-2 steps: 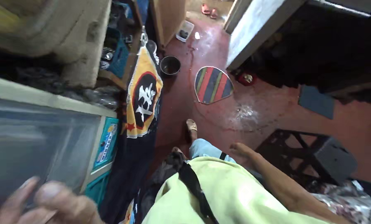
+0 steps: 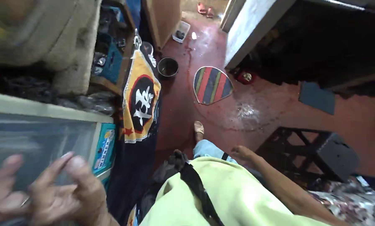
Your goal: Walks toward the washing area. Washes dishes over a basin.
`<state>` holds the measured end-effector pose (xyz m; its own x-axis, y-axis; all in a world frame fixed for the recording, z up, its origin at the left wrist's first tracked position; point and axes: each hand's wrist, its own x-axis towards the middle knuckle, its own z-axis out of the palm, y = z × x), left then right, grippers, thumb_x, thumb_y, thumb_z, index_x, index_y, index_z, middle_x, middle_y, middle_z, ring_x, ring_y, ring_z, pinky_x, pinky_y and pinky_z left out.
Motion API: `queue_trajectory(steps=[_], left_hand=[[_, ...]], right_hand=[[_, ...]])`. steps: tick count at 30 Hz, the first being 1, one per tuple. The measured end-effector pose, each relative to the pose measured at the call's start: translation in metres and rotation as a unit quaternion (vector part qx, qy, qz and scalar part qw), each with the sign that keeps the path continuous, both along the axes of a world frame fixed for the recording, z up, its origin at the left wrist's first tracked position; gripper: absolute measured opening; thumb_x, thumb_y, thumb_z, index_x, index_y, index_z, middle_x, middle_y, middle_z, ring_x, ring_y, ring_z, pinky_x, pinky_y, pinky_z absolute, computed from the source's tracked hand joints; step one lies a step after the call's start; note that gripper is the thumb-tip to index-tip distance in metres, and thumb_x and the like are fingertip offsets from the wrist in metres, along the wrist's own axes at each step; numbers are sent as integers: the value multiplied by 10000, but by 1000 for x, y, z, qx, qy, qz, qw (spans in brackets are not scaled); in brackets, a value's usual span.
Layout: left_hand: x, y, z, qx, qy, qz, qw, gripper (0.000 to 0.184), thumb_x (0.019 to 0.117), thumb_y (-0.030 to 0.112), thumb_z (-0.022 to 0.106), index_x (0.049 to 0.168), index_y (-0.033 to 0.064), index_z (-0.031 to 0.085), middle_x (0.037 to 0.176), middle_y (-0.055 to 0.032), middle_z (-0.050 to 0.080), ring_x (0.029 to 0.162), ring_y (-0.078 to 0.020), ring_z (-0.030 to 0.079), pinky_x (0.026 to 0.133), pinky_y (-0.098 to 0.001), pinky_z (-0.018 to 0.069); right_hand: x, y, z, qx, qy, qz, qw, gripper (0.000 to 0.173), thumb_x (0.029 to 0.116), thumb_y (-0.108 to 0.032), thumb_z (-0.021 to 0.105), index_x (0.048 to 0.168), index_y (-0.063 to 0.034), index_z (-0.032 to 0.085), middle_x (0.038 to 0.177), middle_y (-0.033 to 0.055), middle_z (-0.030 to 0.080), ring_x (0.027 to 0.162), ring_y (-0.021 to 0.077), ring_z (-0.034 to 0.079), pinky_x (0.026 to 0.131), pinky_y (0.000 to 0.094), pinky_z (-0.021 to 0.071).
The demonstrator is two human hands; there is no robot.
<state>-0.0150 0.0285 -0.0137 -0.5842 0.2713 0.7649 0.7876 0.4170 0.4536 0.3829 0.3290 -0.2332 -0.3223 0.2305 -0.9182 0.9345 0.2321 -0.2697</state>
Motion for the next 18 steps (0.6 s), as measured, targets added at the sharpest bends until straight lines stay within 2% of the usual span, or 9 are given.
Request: queue_trajectory(steps=[2,4,7,9,13,14,18], left_hand=[[-8,36,-2,-12,-4,-50,999,213,972,203,682,964,-6,723,1293,-267,586,1303,-349,500,1118,-478,384],[-11,74,-1,-14,-4,-92,996,211,968,246,696,981,37,728,1383,-237,546,1368,-338,440,1152,-482,331],[-9,136,0,-10,7,-111,994,206,956,256,703,962,54,745,1395,-234,542,1367,-346,431,1146,-500,308],[-3,178,3,6,-7,-116,993,210,954,230,710,955,25,752,1373,-251,559,1344,-351,453,1135,-485,333],[10,266,3,21,-24,-185,982,204,970,141,671,1002,-57,708,1345,-281,563,1293,-299,529,1099,-400,439],[15,290,2,21,-20,-201,979,206,970,136,663,1015,-62,699,1335,-282,567,1296,-276,531,1107,-374,433],[44,387,9,-8,-3,-251,968,228,983,182,656,1007,-41,696,1280,-311,581,1279,-293,508,1115,-353,366]], right_hand=[[19,3,-9,8,30,-34,999,378,1068,-208,551,1333,55,608,1293,294,639,1231,427,613,1093,578,438],[39,12,-18,11,46,-69,997,383,1060,-202,567,1334,63,601,1290,298,638,1226,432,613,1090,584,437],[77,32,-48,28,57,-109,992,371,1040,-215,601,1297,51,633,1259,285,660,1203,425,631,1082,590,450],[93,57,-52,30,42,-120,991,367,1029,-233,614,1282,30,655,1257,272,669,1212,414,631,1087,591,446],[108,134,-26,16,12,-125,992,386,1060,-229,560,1336,35,616,1316,281,634,1262,415,600,1106,582,424],[110,157,-19,27,16,-128,991,382,1066,-221,549,1342,35,613,1321,281,632,1265,417,598,1105,582,425],[106,248,24,105,60,-181,976,393,1080,-213,508,1389,19,578,1372,275,602,1314,406,565,1134,565,401]])
